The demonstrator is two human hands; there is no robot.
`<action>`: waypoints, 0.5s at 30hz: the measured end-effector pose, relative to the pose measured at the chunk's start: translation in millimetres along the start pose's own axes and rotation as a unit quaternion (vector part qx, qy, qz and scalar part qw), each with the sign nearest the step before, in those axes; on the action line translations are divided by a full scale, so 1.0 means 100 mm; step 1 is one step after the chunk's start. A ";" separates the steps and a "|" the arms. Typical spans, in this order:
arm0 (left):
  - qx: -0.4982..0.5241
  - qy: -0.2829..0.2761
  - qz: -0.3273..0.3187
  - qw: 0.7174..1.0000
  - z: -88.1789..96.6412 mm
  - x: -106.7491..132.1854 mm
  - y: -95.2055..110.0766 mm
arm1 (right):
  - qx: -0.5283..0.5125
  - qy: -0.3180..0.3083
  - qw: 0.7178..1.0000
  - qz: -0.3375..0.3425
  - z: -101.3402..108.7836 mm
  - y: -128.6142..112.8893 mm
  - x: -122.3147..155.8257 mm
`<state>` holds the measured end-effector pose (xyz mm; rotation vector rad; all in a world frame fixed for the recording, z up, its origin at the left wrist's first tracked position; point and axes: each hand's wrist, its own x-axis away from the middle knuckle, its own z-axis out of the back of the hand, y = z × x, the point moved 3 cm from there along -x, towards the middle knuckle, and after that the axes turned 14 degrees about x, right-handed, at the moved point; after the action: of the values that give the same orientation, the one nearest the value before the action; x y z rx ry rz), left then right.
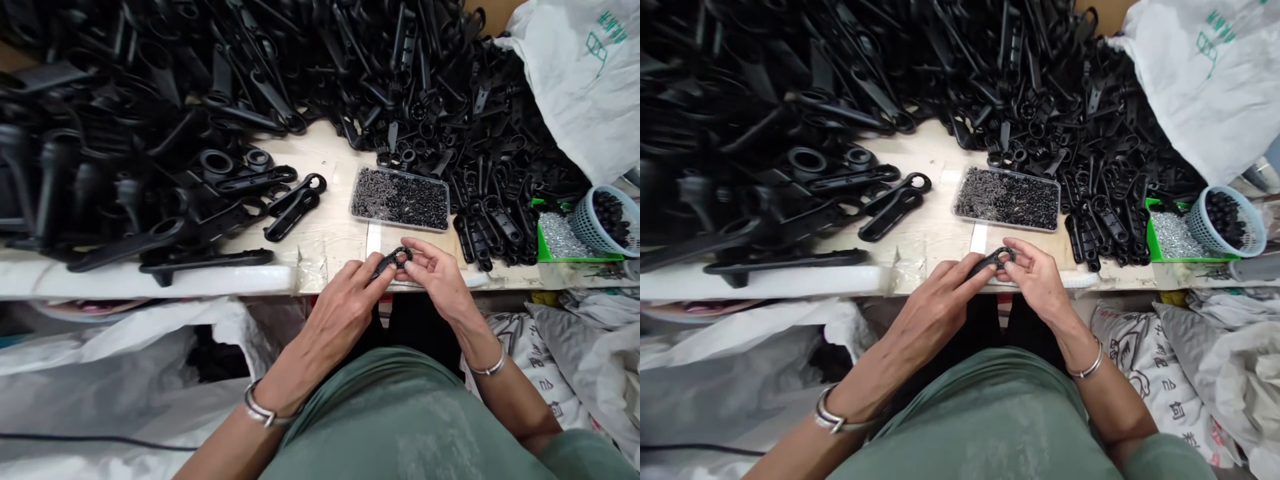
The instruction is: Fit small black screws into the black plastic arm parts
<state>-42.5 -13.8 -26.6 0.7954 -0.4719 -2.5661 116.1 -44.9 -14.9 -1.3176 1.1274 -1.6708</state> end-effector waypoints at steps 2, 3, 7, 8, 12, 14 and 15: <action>0.006 0.015 0.008 1.000 -0.02 0.02 0.00 | 0.008 0.000 1.000 0.003 -0.01 -0.03 0.03; 0.010 0.025 0.013 1.000 -0.04 0.03 -0.01 | 0.012 0.000 1.000 0.005 -0.02 -0.05 0.04; 0.049 0.049 0.037 0.997 -0.10 0.03 0.01 | 0.024 0.013 0.999 0.025 -0.04 -0.11 0.06; 0.072 0.050 0.041 0.995 -0.11 0.00 0.02 | 0.028 0.018 0.999 0.035 -0.03 -0.14 0.06; 0.163 0.044 0.035 0.985 -0.04 -0.12 0.12 | 0.092 0.033 0.990 0.101 0.20 -0.33 0.07; 0.173 0.051 0.020 0.983 0.05 -0.16 0.14 | 0.166 0.062 0.974 0.139 0.48 -0.46 0.09; 0.167 0.062 0.014 0.984 0.09 -0.16 0.14 | 0.203 0.092 0.962 0.158 0.67 -0.54 0.11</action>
<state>-32.3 -16.4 -6.1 1.0456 -0.8830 -2.4251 177.9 -48.6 45.3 -0.6977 0.9693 -1.6909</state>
